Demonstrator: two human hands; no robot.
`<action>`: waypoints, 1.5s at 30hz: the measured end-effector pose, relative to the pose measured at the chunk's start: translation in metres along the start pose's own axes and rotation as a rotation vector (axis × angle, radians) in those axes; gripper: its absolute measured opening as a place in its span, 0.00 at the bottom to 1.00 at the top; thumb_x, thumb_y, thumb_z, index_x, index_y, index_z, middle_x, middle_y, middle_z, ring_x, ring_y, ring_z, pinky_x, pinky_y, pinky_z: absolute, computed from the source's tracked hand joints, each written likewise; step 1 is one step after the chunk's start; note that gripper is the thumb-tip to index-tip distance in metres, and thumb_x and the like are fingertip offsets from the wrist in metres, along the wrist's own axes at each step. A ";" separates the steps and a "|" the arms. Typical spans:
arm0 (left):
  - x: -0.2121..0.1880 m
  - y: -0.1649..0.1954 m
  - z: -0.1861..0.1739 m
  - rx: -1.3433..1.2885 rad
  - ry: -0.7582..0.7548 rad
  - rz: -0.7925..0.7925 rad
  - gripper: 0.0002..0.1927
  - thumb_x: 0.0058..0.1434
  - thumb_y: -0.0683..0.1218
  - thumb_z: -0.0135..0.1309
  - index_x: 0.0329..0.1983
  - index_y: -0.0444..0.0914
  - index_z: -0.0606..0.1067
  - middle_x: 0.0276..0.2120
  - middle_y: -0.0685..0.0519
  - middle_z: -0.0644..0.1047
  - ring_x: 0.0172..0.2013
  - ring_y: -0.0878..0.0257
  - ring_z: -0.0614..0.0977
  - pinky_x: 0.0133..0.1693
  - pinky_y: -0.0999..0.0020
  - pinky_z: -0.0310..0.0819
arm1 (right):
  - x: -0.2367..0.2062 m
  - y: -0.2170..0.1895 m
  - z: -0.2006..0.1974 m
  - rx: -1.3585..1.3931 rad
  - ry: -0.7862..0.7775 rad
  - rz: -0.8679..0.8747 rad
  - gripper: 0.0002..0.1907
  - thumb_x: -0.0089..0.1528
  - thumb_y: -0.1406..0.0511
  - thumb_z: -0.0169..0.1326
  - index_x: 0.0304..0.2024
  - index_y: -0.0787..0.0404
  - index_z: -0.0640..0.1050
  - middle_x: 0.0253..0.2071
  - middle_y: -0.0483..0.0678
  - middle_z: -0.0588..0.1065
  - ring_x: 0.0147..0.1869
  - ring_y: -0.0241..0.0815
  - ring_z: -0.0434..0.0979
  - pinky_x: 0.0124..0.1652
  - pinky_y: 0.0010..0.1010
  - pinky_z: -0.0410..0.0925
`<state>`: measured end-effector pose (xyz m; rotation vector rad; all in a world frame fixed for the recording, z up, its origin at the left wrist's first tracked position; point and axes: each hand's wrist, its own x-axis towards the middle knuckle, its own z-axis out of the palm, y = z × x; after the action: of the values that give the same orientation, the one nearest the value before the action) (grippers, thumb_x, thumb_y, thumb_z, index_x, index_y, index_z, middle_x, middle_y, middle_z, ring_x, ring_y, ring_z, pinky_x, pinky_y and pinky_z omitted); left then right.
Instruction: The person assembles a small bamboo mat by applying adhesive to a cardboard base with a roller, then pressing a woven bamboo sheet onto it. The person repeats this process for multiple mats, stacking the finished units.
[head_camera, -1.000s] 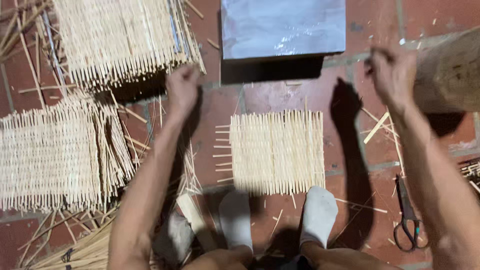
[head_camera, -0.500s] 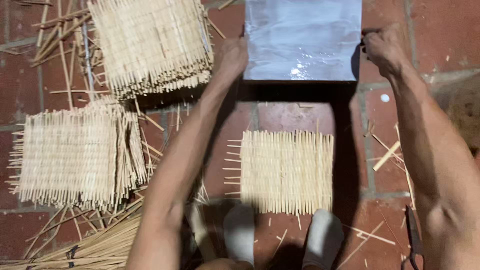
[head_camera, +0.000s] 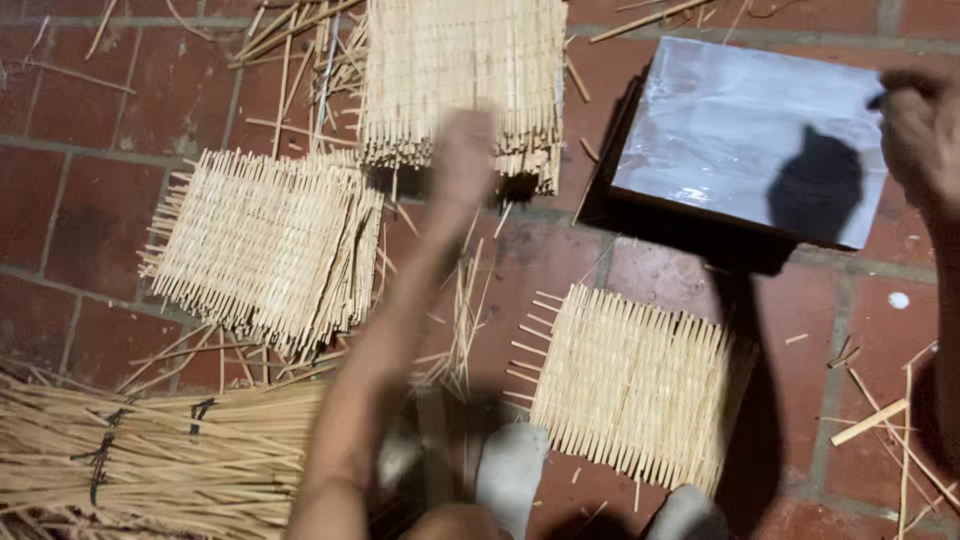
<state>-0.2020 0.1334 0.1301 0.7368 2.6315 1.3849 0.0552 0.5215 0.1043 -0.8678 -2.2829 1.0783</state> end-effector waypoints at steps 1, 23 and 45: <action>0.018 -0.017 -0.033 0.063 -0.037 -0.332 0.17 0.77 0.53 0.42 0.51 0.37 0.76 0.42 0.46 0.79 0.38 0.58 0.80 0.37 0.59 0.81 | 0.009 -0.011 0.007 0.080 -0.068 0.027 0.15 0.71 0.74 0.44 0.56 0.70 0.79 0.47 0.58 0.80 0.41 0.45 0.78 0.36 0.35 0.71; 0.129 -0.081 -0.098 0.075 0.097 -0.327 0.25 0.49 0.29 0.44 0.50 0.35 0.74 0.48 0.44 0.77 0.30 0.61 0.82 0.35 0.63 0.82 | 0.043 -0.200 0.218 0.143 -0.421 0.194 0.09 0.62 0.66 0.64 0.37 0.66 0.80 0.31 0.55 0.79 0.25 0.38 0.79 0.23 0.25 0.74; 0.138 -0.084 -0.095 0.301 -0.006 -0.311 0.03 0.60 0.41 0.48 0.35 0.37 0.72 0.28 0.50 0.75 0.29 0.61 0.78 0.33 0.59 0.72 | 0.044 -0.197 0.224 -0.085 -0.569 -0.025 0.12 0.77 0.62 0.41 0.58 0.60 0.69 0.23 0.41 0.61 0.20 0.31 0.59 0.19 0.25 0.61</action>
<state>-0.3820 0.0833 0.1401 0.3288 2.8295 0.9190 -0.1848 0.3424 0.1379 -0.6105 -2.8057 1.3586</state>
